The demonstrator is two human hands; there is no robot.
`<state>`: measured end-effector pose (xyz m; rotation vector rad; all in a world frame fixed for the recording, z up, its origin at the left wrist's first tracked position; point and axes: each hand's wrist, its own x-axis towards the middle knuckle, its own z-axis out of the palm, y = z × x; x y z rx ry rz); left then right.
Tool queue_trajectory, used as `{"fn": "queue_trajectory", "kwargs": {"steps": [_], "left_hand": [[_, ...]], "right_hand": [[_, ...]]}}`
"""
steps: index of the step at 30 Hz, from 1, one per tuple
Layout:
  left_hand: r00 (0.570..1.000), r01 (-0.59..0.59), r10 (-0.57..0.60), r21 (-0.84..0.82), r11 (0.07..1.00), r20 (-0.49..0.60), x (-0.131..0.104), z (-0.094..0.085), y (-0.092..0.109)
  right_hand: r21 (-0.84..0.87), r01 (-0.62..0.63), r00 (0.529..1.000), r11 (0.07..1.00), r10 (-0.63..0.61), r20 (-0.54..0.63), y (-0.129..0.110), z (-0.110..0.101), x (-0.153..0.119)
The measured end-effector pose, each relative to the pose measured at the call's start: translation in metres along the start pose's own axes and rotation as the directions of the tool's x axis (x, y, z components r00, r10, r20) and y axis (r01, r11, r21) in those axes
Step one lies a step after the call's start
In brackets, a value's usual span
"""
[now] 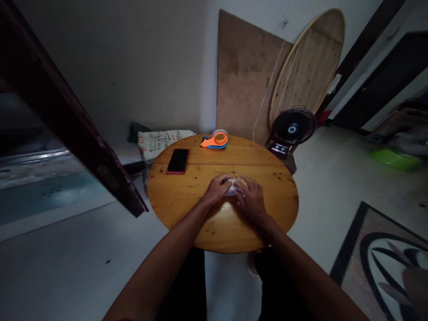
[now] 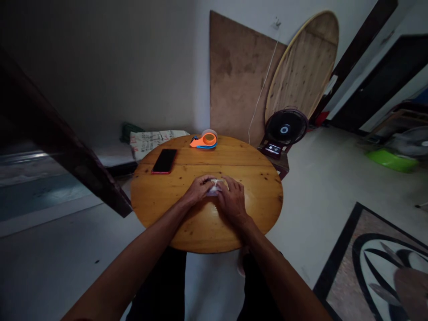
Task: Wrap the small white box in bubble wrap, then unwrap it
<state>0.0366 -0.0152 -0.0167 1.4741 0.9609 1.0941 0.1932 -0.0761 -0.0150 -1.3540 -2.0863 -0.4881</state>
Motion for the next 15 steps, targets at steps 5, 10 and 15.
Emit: {"fn": "queue_trajectory", "kwargs": {"steps": [5,10,15], "left_hand": [[1.0,-0.03,0.03,0.032,0.999,-0.007,0.0011,-0.0005,-0.0044],[0.999,-0.034,0.034,0.058,0.998,0.001,0.0003,-0.0013,-0.004],[0.999,-0.045,0.044,0.035,0.998,0.024,-0.0021,-0.0019,0.002]], "right_hand": [[-0.013,0.006,0.999,1.0,-0.005,0.048,-0.0004,-0.0001,0.0014],[-0.007,0.022,0.999,1.0,-0.022,0.031,0.0017,0.0,0.0005],[-0.016,0.056,0.997,0.998,-0.056,-0.046,0.0,-0.0008,0.0017]]}}
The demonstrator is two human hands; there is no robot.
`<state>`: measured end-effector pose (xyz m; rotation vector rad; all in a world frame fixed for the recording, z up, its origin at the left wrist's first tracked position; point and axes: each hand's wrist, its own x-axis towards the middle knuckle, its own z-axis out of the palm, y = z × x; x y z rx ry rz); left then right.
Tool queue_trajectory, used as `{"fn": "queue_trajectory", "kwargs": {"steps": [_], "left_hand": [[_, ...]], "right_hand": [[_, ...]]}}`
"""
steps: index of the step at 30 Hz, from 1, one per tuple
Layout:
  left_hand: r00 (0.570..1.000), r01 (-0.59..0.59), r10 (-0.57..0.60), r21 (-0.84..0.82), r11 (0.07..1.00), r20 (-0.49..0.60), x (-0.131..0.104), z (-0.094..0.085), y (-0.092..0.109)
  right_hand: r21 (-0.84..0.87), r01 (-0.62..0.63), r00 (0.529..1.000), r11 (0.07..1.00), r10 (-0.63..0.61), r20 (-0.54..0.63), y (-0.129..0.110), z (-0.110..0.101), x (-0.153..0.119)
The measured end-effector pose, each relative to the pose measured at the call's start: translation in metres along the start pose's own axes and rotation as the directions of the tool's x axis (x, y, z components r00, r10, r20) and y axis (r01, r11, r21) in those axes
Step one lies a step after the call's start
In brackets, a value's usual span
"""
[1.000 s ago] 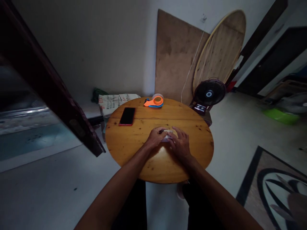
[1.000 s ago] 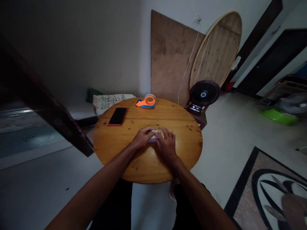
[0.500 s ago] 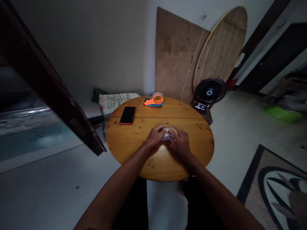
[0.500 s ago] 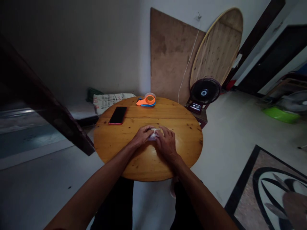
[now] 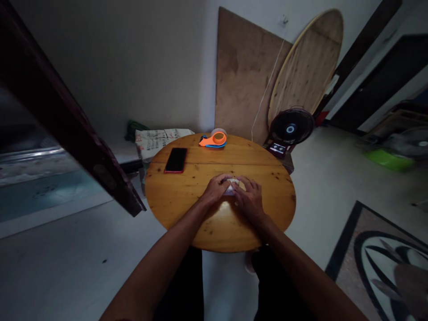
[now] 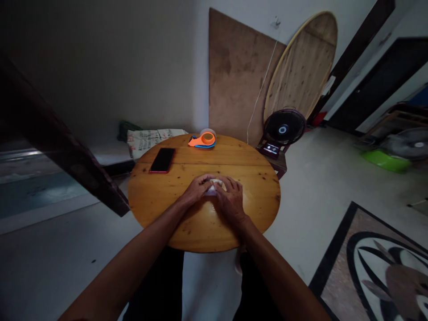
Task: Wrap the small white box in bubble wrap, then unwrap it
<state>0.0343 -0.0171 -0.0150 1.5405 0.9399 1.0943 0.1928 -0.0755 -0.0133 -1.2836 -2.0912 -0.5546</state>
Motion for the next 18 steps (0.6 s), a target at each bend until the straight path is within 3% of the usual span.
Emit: {"fn": "queue_trajectory", "kwargs": {"steps": [5,11,18], "left_hand": [[1.0,0.003,-0.003,-0.02,1.0,-0.004,-0.0004,0.001,-0.0004],[1.0,0.025,-0.026,-0.042,0.999,-0.017,0.0006,0.0016,-0.0039],[0.999,-0.041,0.042,0.024,0.999,-0.031,0.0028,0.0022,-0.0062]], "right_hand": [[0.041,-0.018,1.0,0.999,0.018,0.001,-0.0028,-0.0003,0.0009],[0.213,-0.141,0.981,0.967,0.166,-0.102,0.0005,-0.0042,-0.0036],[0.099,-0.052,0.997,0.994,0.045,0.066,0.0026,0.0019,-0.0008]]}}
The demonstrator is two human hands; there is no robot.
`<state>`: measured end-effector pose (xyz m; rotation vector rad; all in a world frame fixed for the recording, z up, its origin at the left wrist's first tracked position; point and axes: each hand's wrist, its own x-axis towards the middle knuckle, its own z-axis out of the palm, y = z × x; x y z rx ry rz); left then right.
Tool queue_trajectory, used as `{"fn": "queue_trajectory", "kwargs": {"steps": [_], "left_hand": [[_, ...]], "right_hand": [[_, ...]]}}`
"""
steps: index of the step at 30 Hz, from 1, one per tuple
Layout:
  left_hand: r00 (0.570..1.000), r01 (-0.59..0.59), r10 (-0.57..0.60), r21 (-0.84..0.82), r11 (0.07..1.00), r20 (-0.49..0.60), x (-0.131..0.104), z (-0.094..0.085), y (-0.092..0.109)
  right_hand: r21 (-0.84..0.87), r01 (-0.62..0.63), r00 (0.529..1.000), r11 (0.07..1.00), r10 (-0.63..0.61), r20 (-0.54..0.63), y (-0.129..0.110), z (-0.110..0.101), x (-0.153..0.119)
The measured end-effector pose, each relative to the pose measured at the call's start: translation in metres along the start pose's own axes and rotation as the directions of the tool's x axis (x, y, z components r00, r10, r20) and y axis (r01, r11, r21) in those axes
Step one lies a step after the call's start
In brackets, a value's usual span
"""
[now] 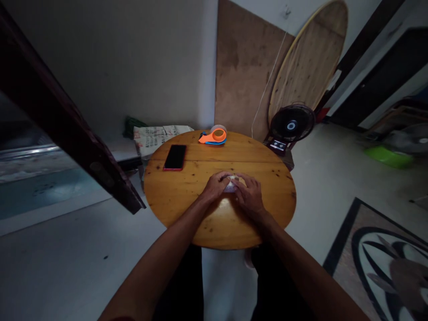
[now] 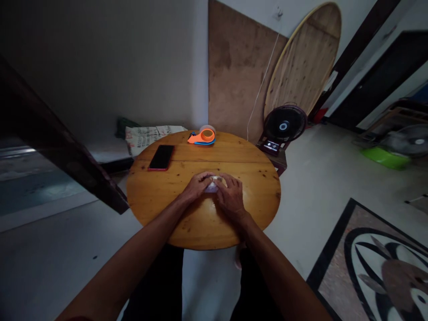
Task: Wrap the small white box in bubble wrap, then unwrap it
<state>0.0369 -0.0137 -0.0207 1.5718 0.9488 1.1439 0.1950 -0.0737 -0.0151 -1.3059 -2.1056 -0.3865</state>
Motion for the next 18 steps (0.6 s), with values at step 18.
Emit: {"fn": "queue_trajectory", "kwargs": {"steps": [18], "left_hand": [[0.999,-0.031,0.032,0.045,0.998,-0.02,-0.0032,0.0001,0.0021]], "right_hand": [[-0.144,-0.049,0.993,0.988,0.063,0.095,-0.0081,-0.0003,0.0037]]}}
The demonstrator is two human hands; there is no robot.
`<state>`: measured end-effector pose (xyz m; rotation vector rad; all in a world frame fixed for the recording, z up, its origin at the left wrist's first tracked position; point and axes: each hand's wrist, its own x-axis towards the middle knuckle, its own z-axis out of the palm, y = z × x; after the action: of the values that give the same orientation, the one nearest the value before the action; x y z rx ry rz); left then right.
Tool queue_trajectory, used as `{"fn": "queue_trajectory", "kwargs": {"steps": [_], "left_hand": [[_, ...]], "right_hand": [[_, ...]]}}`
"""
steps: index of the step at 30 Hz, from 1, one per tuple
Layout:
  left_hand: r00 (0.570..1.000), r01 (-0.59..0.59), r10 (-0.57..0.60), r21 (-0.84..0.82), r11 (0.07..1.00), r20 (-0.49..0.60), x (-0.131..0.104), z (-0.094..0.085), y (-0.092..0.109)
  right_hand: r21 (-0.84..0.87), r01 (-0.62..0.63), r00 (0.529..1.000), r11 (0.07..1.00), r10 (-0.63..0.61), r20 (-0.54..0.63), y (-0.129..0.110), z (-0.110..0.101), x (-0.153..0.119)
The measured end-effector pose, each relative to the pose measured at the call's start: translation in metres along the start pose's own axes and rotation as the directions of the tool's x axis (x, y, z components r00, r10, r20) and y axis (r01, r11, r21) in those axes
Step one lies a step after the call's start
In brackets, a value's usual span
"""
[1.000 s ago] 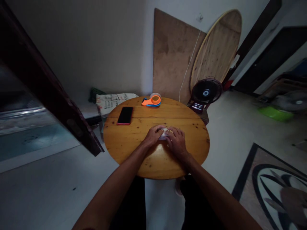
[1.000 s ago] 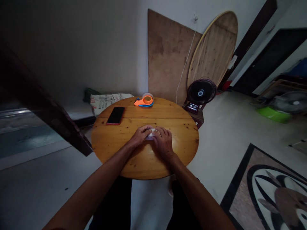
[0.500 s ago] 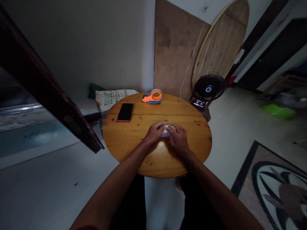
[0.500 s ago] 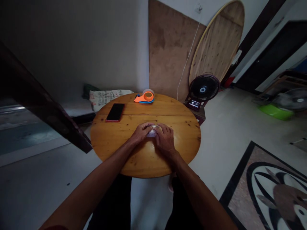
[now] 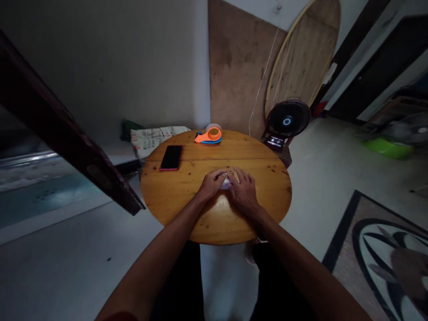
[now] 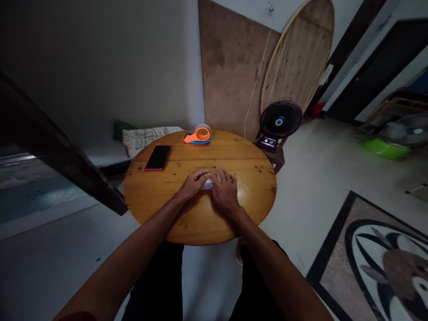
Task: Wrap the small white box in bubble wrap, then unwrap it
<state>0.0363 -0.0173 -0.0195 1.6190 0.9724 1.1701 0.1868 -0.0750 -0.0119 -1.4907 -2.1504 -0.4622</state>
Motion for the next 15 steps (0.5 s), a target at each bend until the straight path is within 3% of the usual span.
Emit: {"fn": "queue_trajectory", "kwargs": {"steps": [6,9,15], "left_hand": [[1.0,0.011,-0.011,-0.02,1.0,0.009,-0.001,-0.002,-0.001],[0.996,0.093,-0.092,-0.069,0.993,0.008,-0.001,-0.003,-0.002],[0.975,0.202,-0.218,-0.235,0.951,-0.044,0.005,-0.004,-0.001]], "right_hand": [[0.007,0.037,0.998,0.999,-0.037,-0.043,0.002,0.001,-0.002],[0.072,0.036,0.994,0.997,-0.028,-0.101,0.006,0.001,-0.004],[0.262,-0.113,0.954,0.958,0.178,-0.241,0.012,0.002,-0.006]]}}
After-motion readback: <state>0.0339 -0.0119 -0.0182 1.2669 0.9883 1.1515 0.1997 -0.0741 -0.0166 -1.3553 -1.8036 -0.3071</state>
